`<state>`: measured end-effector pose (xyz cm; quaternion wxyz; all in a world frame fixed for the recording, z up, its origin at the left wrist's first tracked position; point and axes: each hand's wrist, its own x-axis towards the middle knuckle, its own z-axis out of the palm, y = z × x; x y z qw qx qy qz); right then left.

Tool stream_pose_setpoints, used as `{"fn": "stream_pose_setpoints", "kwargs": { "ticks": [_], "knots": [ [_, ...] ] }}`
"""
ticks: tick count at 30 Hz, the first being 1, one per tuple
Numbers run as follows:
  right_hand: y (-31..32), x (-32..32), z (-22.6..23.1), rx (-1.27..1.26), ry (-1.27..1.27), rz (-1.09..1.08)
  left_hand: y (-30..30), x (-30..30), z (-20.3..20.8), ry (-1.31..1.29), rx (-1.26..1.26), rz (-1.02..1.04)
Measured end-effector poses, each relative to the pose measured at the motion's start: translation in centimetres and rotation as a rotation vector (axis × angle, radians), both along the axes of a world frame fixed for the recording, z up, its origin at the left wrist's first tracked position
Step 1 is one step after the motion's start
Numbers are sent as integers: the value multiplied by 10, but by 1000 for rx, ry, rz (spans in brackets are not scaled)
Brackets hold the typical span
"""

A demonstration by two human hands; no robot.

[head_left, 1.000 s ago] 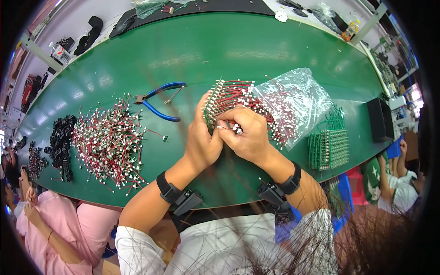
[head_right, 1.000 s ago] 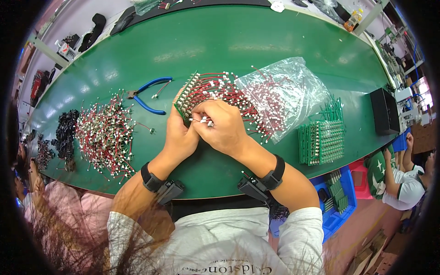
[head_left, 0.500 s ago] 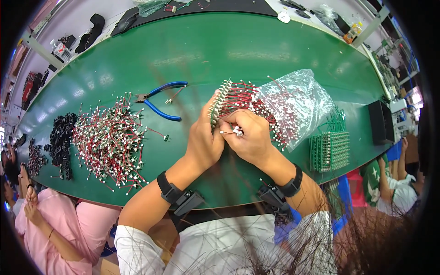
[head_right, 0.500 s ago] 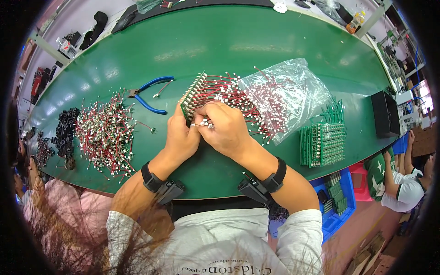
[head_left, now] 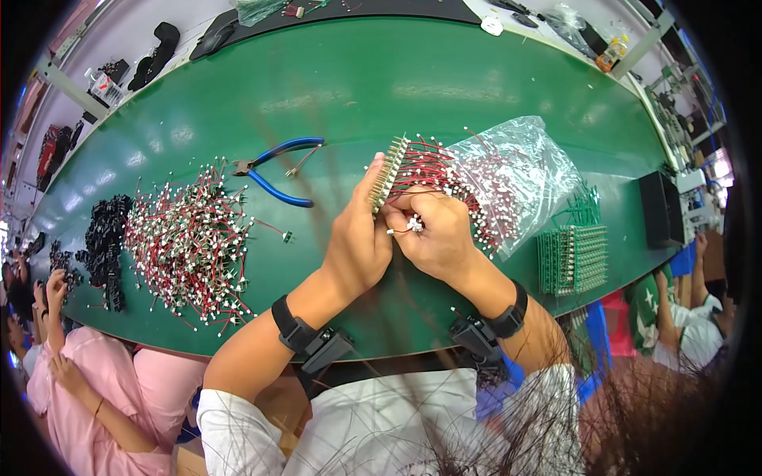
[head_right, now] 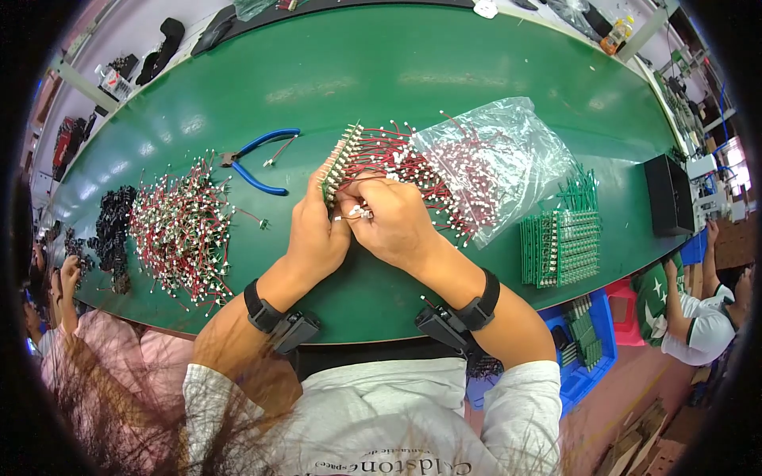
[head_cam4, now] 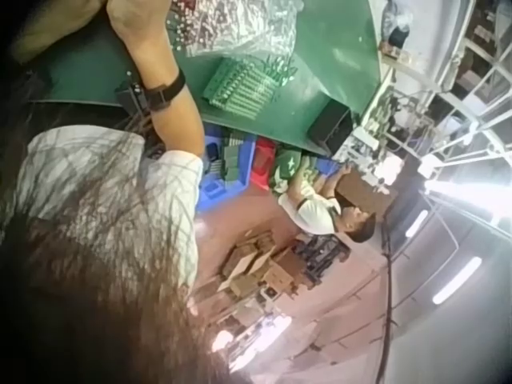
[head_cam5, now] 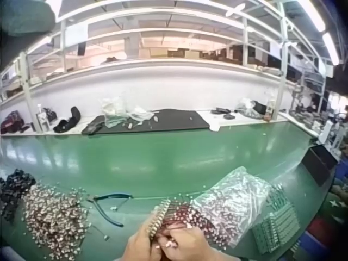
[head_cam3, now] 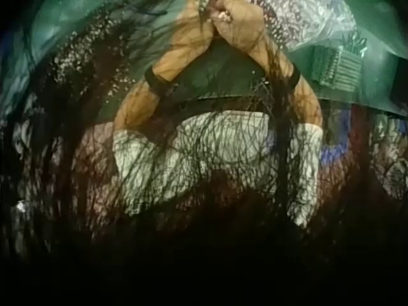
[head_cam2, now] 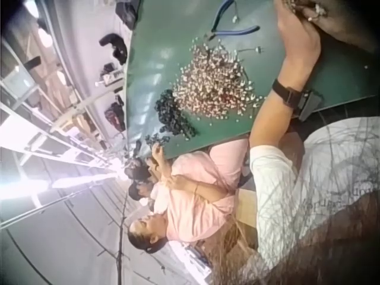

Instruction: Picking up small red and white components and inserting them into slots on green circuit board frames at a factory workbench.

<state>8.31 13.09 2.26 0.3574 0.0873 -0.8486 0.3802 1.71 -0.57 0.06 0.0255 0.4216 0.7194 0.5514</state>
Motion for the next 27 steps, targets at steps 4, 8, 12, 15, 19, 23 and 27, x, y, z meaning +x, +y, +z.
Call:
{"fn": "stream_pose_setpoints", "kwargs": {
  "ticks": [4,8,12,15,19,23,27],
  "knots": [
    [-2,-3,4,-32,-26,-17,3,2,8,-72,65,21],
    [-4,0,9,-70,-152,-30,5,-6,5,-131,165,157],
    [1,6,20,-202,-362,4,4,-19,1,-188,260,290],
    [2,11,22,-206,-384,36,4,-23,0,-163,221,326],
    [6,9,17,-221,-416,135,5,-25,-4,-164,249,325],
    [5,9,12,-192,-370,153,4,-24,-5,-200,216,318],
    [4,6,15,-154,-362,195,4,-24,-7,-232,232,288]
  ]
}}
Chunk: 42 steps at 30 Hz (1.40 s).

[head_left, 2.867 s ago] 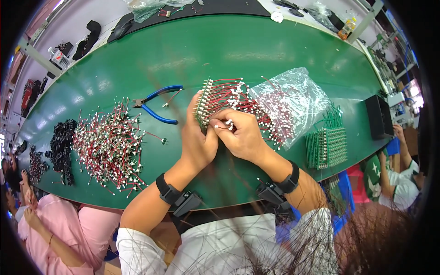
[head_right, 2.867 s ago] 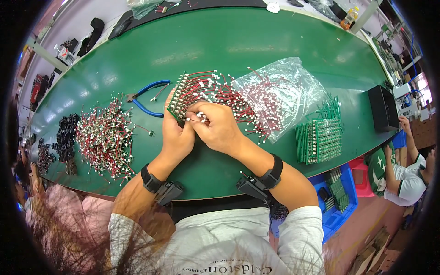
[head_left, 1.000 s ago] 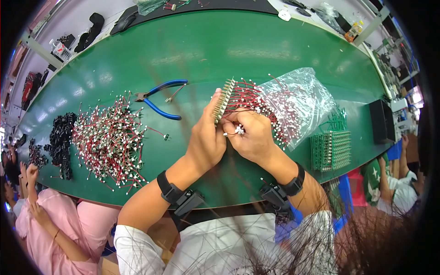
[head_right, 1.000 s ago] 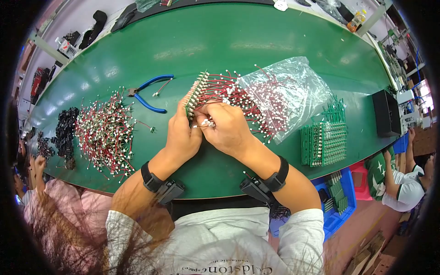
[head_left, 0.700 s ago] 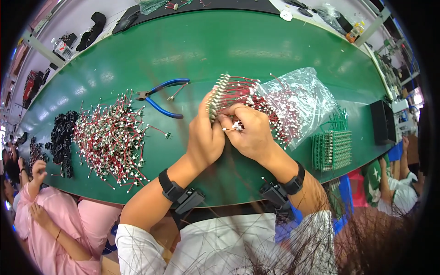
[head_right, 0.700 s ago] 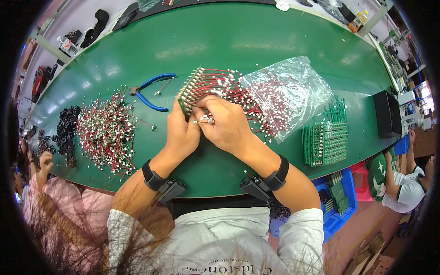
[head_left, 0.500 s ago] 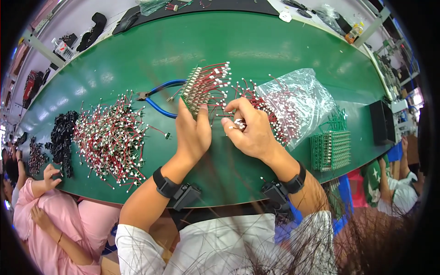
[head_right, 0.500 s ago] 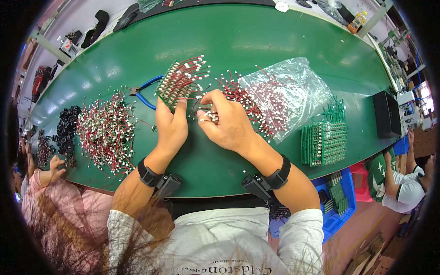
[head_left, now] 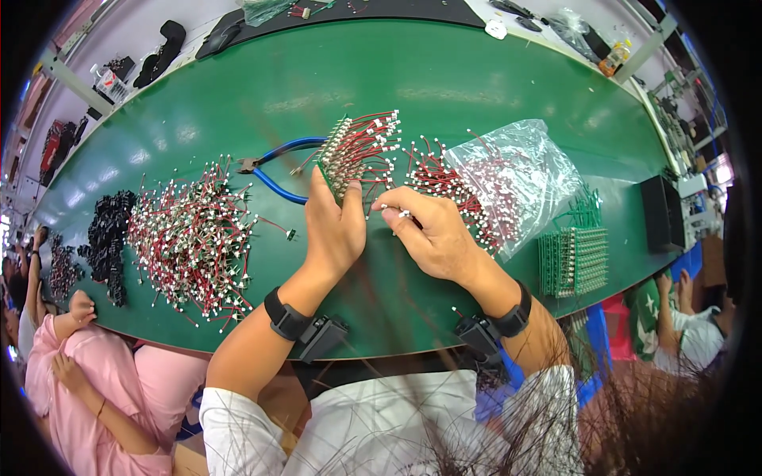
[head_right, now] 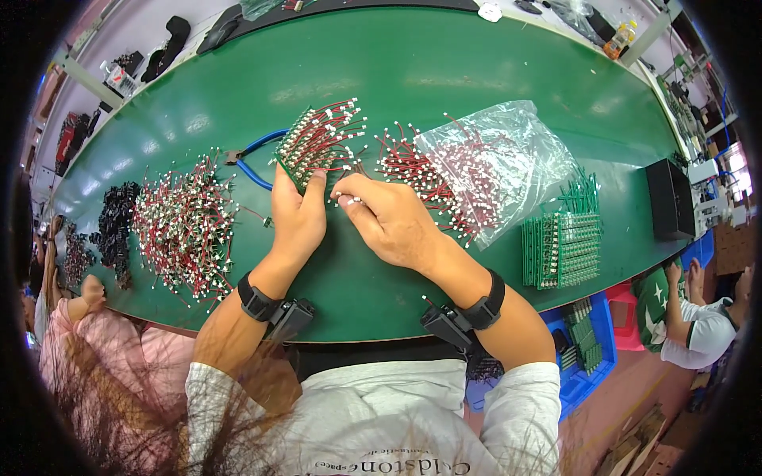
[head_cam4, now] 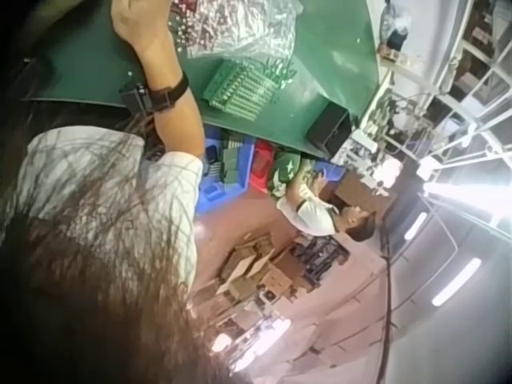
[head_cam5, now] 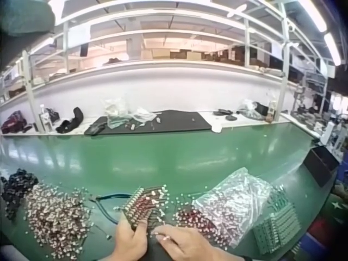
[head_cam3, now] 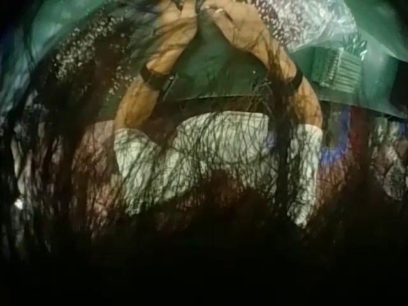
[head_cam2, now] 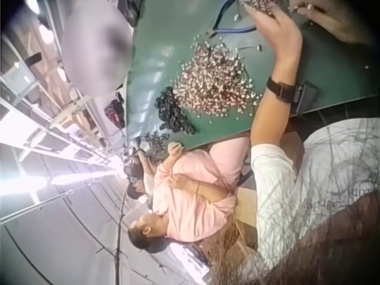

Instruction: Picking up small red and white components and inserting them into slots on green circuit board frames at a factory workbench.

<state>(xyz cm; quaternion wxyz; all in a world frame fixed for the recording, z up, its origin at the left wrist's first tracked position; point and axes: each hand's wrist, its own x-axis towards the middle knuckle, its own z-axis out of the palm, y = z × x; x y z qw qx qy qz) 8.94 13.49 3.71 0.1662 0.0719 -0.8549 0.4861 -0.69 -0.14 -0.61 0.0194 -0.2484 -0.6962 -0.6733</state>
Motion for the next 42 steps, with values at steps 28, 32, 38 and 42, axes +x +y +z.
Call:
{"fn": "stream_pose_setpoints", "kwargs": {
  "ticks": [28,32,38,42],
  "knots": [
    [-9,-1,-6,125,292,-200,0,21,11,169,-147,-214],
    [-9,-1,-4,100,227,-175,0,21,6,248,-152,-202],
    [-10,-1,-4,70,199,-184,1,21,6,254,-162,-204],
    [-15,-1,-5,97,208,-211,0,21,4,259,-222,-189]
  ]
}}
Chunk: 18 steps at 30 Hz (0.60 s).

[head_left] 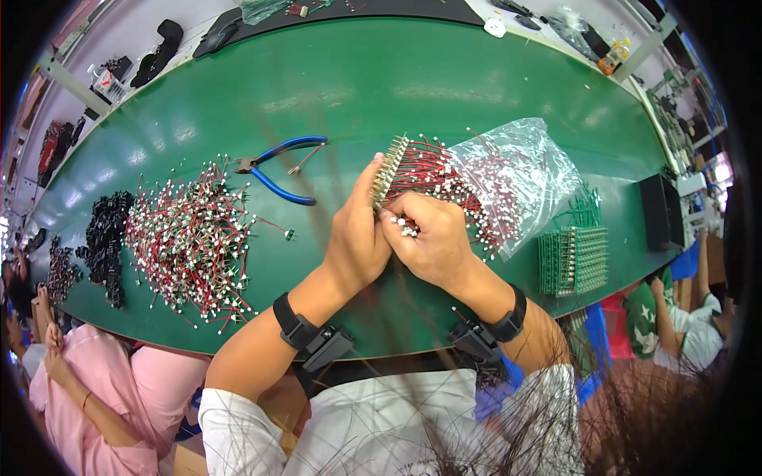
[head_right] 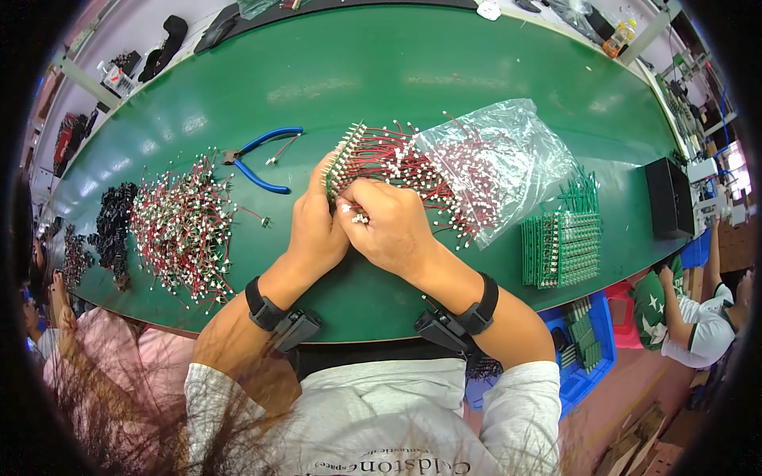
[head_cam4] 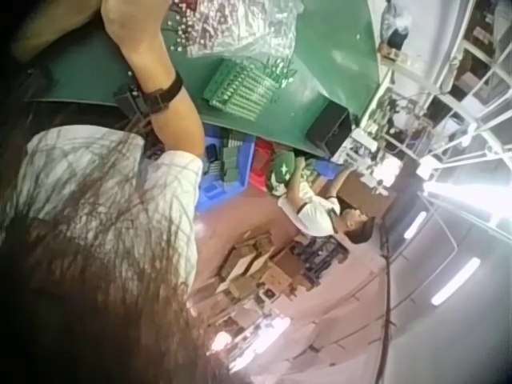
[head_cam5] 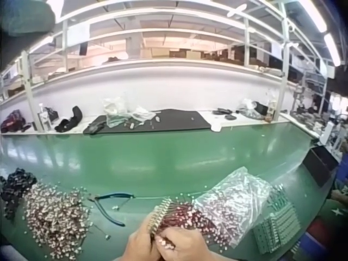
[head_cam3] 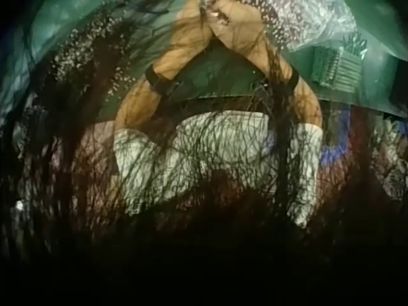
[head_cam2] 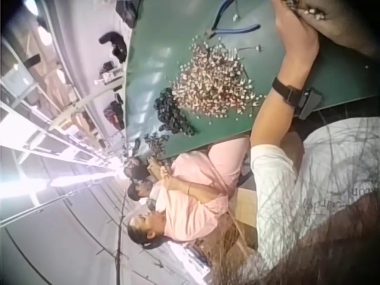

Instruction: Picking up small red and white components and inserting them into slots on green circuit board frames at a factory workbench.

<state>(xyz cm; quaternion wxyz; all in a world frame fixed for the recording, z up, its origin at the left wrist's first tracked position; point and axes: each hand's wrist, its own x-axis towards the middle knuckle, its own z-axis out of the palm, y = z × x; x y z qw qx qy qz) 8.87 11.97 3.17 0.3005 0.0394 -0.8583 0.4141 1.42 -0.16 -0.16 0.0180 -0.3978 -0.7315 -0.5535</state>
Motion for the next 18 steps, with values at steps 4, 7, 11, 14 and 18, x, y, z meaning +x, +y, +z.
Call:
{"fn": "stream_pose_setpoints", "kwargs": {
  "ticks": [4,7,11,14,18],
  "knots": [
    [3,0,-3,43,14,21,1,1,-2,40,-20,13],
    [3,-3,-1,29,27,39,0,-1,-1,23,8,4],
    [3,-2,-2,86,50,7,-1,0,0,29,-6,15],
    [5,-2,-4,87,53,3,-3,-2,1,-11,-20,-27],
    [4,-2,-7,66,76,10,0,-1,-2,116,13,12]
  ]
}}
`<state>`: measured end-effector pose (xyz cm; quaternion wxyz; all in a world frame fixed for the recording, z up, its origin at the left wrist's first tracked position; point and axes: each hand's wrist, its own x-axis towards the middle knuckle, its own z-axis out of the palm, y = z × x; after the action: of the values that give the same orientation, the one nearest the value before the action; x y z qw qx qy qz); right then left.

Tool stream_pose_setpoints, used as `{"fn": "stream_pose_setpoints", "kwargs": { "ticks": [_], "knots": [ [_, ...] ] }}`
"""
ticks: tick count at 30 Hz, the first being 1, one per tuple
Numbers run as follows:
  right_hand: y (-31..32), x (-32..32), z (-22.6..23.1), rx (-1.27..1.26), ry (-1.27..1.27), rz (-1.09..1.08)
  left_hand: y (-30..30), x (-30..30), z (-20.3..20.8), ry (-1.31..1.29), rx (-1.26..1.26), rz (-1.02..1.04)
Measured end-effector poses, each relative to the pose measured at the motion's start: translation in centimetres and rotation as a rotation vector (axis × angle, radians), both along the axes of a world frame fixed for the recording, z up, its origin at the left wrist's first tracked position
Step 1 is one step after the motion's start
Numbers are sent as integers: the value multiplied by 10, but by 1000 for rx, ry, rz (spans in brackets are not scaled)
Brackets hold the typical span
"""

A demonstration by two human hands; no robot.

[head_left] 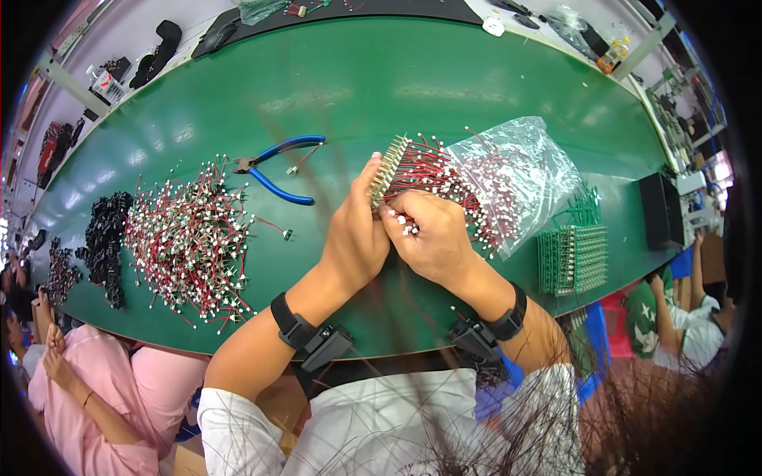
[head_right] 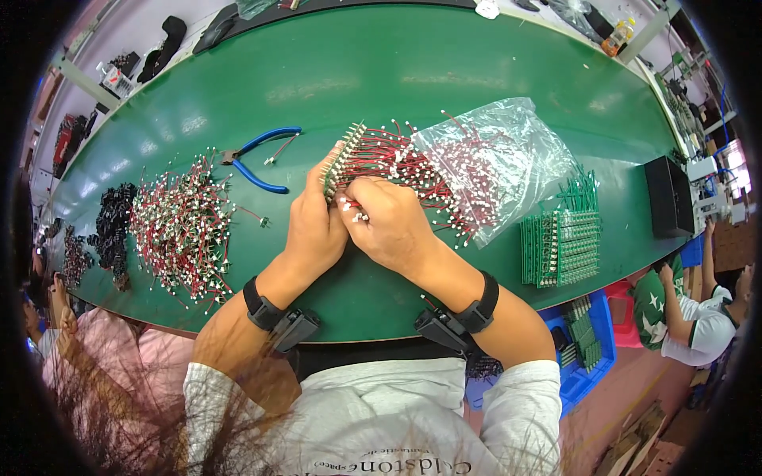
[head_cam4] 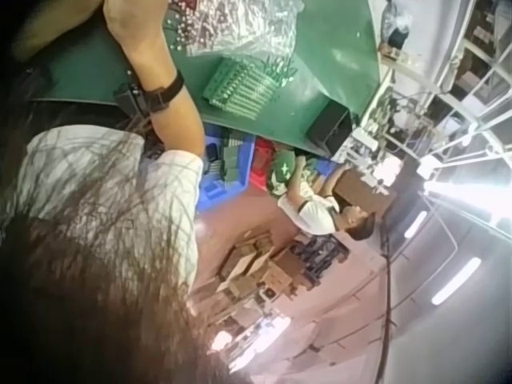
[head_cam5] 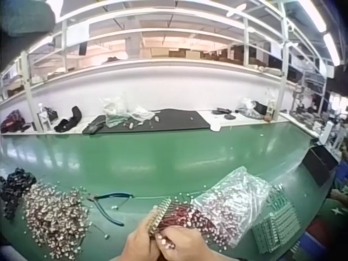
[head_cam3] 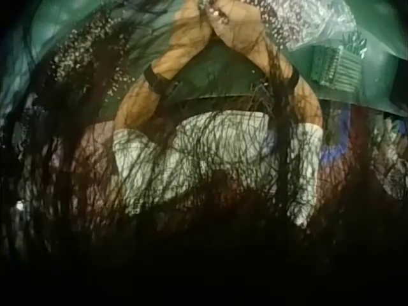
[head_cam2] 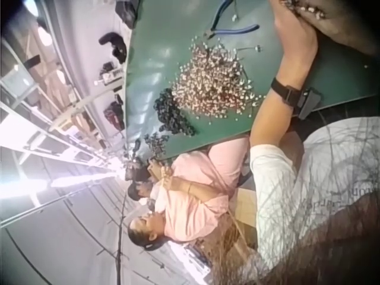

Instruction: Picking up small red and white components and inserting them into slots on green circuit board frames at a factory workbench.

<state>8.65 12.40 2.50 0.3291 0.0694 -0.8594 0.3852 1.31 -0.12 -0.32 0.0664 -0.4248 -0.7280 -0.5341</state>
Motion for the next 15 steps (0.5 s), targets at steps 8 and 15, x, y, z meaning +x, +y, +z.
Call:
{"fn": "stream_pose_setpoints", "kwargs": {
  "ticks": [8,15],
  "knots": [
    [0,-2,-1,-18,-19,6,0,-1,0,26,-3,-2],
    [-1,1,12,-95,-148,-16,-3,-7,10,-341,90,28]
  ]
}}
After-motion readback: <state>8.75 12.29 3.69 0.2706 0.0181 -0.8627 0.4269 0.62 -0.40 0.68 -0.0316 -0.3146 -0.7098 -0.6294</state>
